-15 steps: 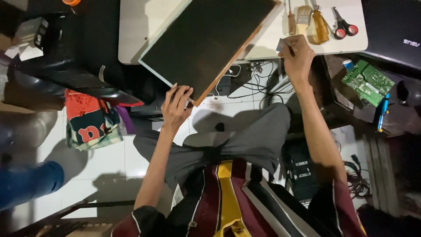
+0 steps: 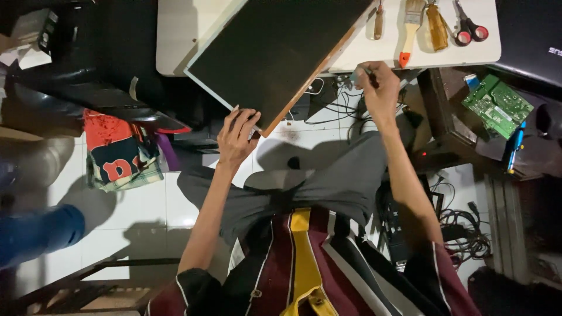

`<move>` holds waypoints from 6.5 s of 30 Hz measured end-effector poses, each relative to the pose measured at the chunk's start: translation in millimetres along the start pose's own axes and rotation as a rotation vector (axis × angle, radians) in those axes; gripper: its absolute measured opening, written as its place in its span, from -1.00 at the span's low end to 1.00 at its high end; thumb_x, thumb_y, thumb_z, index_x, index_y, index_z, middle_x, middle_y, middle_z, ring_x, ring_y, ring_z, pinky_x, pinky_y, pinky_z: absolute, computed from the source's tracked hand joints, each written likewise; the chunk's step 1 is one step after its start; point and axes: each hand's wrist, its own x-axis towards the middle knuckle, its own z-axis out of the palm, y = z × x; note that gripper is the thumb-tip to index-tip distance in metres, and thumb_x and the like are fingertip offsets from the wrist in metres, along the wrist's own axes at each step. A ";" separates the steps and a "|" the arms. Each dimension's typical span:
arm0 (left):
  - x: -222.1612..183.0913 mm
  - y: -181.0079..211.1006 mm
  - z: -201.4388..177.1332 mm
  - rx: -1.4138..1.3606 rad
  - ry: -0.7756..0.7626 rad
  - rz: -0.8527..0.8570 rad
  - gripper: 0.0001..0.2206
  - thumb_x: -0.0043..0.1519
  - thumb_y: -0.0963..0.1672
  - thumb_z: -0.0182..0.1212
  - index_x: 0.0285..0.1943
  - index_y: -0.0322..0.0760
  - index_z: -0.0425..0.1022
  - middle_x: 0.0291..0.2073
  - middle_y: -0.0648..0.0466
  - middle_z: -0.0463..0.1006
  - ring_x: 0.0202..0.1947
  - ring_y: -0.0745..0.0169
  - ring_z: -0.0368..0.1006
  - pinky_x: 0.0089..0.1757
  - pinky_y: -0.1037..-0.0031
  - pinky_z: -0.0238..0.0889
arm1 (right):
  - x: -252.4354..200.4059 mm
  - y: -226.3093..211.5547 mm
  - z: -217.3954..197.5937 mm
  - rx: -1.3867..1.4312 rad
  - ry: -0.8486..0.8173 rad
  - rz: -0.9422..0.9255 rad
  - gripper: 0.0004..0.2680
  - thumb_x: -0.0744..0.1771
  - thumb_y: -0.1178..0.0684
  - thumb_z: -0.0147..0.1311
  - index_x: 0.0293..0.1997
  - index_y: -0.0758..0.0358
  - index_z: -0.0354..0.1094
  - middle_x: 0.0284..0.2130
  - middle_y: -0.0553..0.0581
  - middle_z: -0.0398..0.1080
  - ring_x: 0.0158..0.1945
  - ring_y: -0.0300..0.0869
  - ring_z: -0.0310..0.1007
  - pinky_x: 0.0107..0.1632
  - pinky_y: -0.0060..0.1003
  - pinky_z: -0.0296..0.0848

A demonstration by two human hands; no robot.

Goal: Sanding the edges of a computer monitor frame using sandpaper on a workbench.

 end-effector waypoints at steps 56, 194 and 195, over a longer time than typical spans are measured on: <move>-13.0 55.0 9.7 -1.070 0.243 -1.400 -0.84 0.30 -0.12 0.36 -0.08 -0.33 0.57 -0.36 0.04 0.52 -0.29 0.41 0.44 -0.11 0.35 0.51 | -67.2 -46.8 122.5 0.010 0.098 -0.070 -0.88 0.26 0.21 0.44 -0.21 0.22 0.58 -0.44 0.19 0.47 -0.35 0.15 0.58 -0.38 -0.14 0.55; 5.1 58.8 0.8 -1.265 0.351 -1.611 -0.84 0.23 -0.12 0.40 -0.11 -0.25 0.56 -0.47 0.05 0.57 -0.44 0.24 0.61 -0.23 0.27 0.61 | -40.6 -18.2 96.5 -0.491 -0.030 -1.047 -0.88 0.34 0.20 0.21 -0.07 0.15 0.57 -0.19 0.08 0.44 -0.08 -0.06 0.50 0.05 -0.17 0.40; 5.6 59.1 1.0 -1.265 0.352 -1.612 -0.84 0.23 -0.12 0.40 -0.11 -0.25 0.56 -0.47 0.05 0.57 -0.44 0.24 0.61 -0.23 0.27 0.61 | -39.4 -16.7 97.5 -0.490 -0.031 -1.047 -0.88 0.34 0.20 0.21 -0.07 0.15 0.57 -0.19 0.08 0.44 -0.08 -0.06 0.50 0.05 -0.17 0.40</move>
